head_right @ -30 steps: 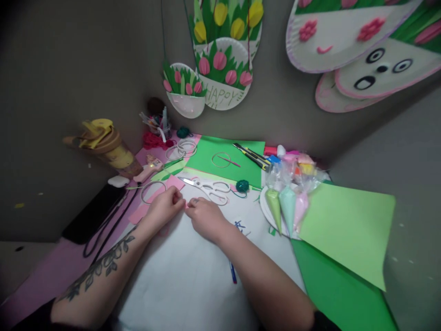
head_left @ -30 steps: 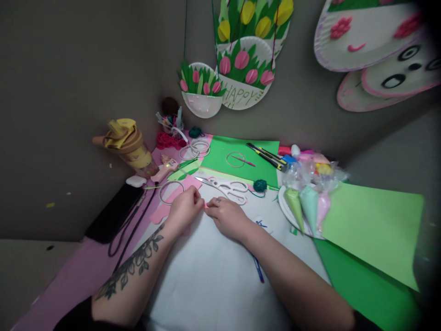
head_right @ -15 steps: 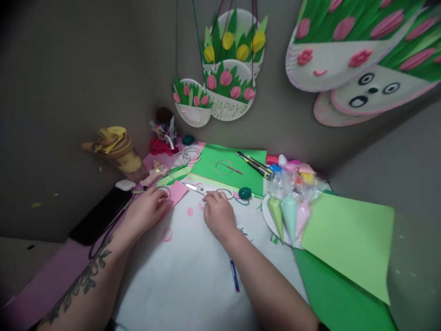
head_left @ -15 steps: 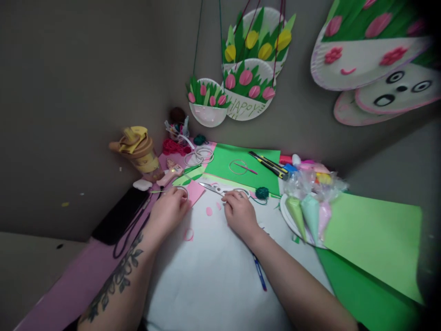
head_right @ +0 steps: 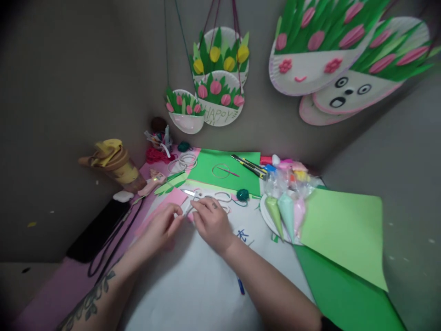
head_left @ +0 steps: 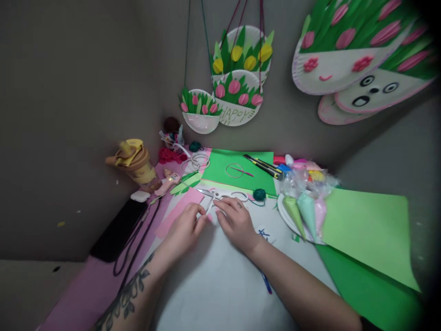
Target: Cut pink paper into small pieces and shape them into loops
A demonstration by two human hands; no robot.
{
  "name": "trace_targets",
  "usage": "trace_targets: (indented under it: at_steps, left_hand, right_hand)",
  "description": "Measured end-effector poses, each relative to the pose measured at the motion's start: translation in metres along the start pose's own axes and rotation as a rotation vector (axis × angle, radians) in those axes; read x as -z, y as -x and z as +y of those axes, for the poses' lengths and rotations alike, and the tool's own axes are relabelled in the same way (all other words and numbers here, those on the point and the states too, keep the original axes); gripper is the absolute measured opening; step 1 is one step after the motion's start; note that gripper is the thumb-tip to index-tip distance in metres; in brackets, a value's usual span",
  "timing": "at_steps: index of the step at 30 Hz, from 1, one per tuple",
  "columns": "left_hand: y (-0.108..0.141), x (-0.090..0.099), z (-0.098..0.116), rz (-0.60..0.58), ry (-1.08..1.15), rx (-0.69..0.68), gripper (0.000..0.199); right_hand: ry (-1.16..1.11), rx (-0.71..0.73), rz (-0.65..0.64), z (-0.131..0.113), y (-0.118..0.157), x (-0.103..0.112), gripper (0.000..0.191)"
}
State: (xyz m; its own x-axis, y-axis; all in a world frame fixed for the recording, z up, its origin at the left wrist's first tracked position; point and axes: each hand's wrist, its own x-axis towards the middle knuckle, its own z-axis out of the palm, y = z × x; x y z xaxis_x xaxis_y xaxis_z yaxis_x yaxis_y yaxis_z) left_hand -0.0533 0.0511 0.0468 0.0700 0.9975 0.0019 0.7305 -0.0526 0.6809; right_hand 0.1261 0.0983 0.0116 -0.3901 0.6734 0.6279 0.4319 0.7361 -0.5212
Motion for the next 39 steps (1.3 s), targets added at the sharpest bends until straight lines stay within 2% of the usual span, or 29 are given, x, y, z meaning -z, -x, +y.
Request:
trace_targets:
  at_steps: [3,8,15,28,34,39]
  left_hand:
    - [0.0036,-0.0086,0.0034,-0.105,0.138,0.004,0.016]
    - [0.0054,-0.0068,0.0086,-0.160,0.265,0.025,0.014]
    - [0.0061,-0.0080,0.0101,-0.126,0.298,0.020,0.015]
    - [0.0032,-0.0105,0.0085,-0.090,0.302,0.059,0.017]
    - [0.0025,-0.0089,0.0077,-0.061,0.347,0.109,0.017]
    - [0.0020,-0.0068,0.0068,-0.087,0.361,0.072,0.024]
  right_hand:
    - [-0.006,0.011,0.034,-0.0031,-0.0016,0.0011,0.029]
    - [-0.013,0.018,0.047,-0.0005,-0.0008,0.0024,0.023]
    - [0.009,0.148,0.078,-0.0038,0.0005,0.0047,0.022]
    - [0.008,0.227,0.035,-0.0064,0.0032,0.0011,0.023]
    - [0.016,0.209,-0.007,-0.0046,0.0032,-0.0035,0.019]
    - [-0.033,0.130,0.071,0.0025,0.0032,-0.0024,0.015]
